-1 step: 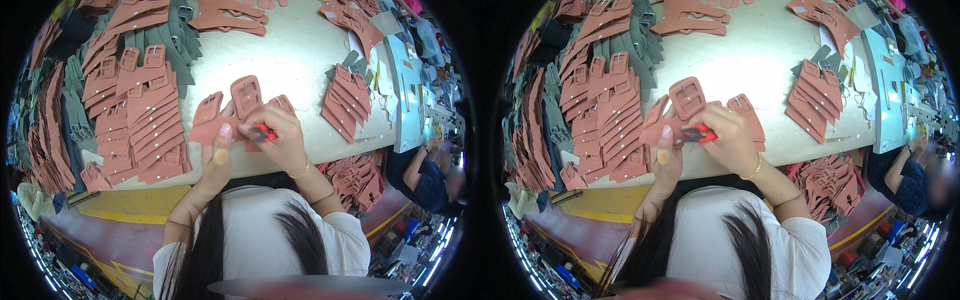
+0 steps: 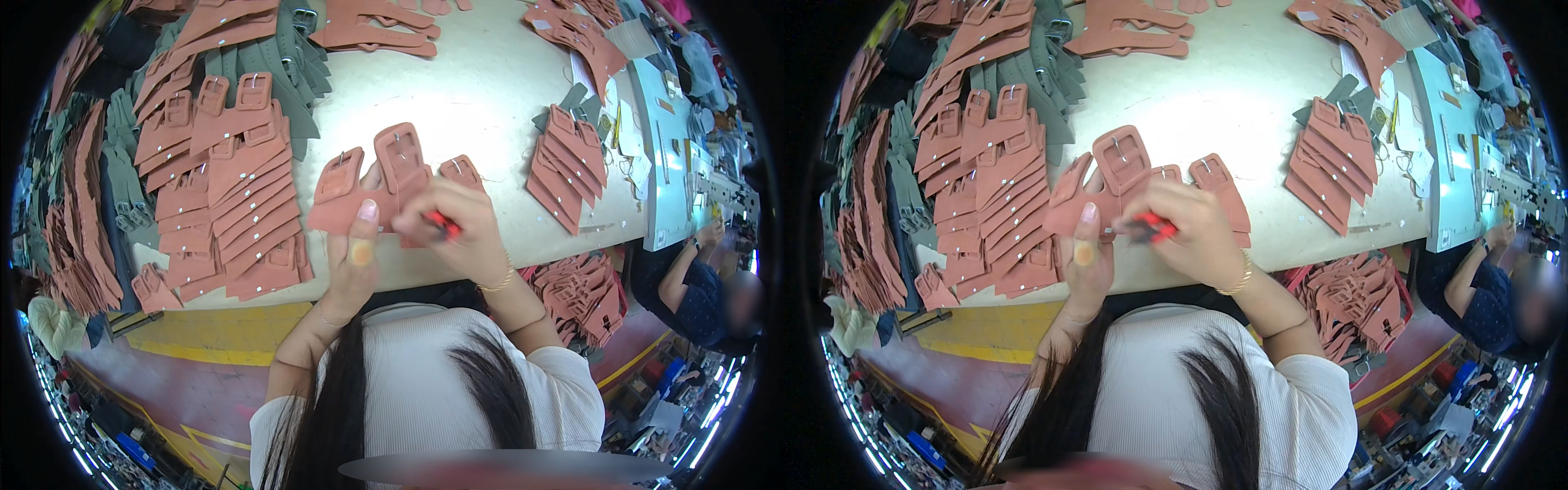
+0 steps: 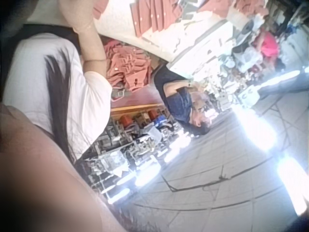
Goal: The person uses pliers to trim small tabs or edges from pink fabric pieces with metal buckles. They pick up each piece, snip the edges, and place the finished pieces into a pile on the table.
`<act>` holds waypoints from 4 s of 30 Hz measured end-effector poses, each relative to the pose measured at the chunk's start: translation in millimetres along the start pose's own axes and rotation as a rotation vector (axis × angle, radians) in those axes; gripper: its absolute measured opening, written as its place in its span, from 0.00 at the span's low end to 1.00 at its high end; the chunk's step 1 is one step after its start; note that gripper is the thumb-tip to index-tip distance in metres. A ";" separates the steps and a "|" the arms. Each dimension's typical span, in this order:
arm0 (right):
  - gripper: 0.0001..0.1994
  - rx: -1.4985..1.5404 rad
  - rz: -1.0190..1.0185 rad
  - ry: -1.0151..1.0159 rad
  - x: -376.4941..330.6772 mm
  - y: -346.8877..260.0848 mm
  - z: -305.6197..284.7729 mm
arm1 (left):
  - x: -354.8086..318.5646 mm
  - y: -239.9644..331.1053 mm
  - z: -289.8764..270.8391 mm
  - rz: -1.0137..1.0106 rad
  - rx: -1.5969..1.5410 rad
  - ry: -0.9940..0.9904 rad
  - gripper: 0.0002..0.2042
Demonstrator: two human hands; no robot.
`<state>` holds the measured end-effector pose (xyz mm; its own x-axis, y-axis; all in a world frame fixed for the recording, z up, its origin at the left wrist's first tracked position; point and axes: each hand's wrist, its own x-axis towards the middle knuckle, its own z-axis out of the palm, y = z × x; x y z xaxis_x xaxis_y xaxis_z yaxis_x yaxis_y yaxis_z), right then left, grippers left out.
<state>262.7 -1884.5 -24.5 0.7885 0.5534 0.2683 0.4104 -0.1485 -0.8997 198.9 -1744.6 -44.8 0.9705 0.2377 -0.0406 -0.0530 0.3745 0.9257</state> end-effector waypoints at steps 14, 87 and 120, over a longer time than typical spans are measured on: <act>0.10 0.016 0.222 0.072 4.9 0.4 6.8 | -0.8 0.0 -3.5 -0.001 -0.028 -0.026 0.34; 0.11 -0.184 -0.024 0.056 16.5 6.6 3.6 | 2.9 32.5 -13.4 0.024 0.651 -0.220 0.32; 0.14 0.415 0.299 0.112 2.7 31.3 -14.5 | 13.1 10.4 -58.5 -0.512 -0.768 -0.140 0.28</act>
<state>284.3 -1899.5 -47.0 0.8970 0.4419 -0.0064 -0.0385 0.0636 -0.9972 197.2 -1685.1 -57.7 0.9355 -0.2112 -0.2833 0.2964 0.9056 0.3035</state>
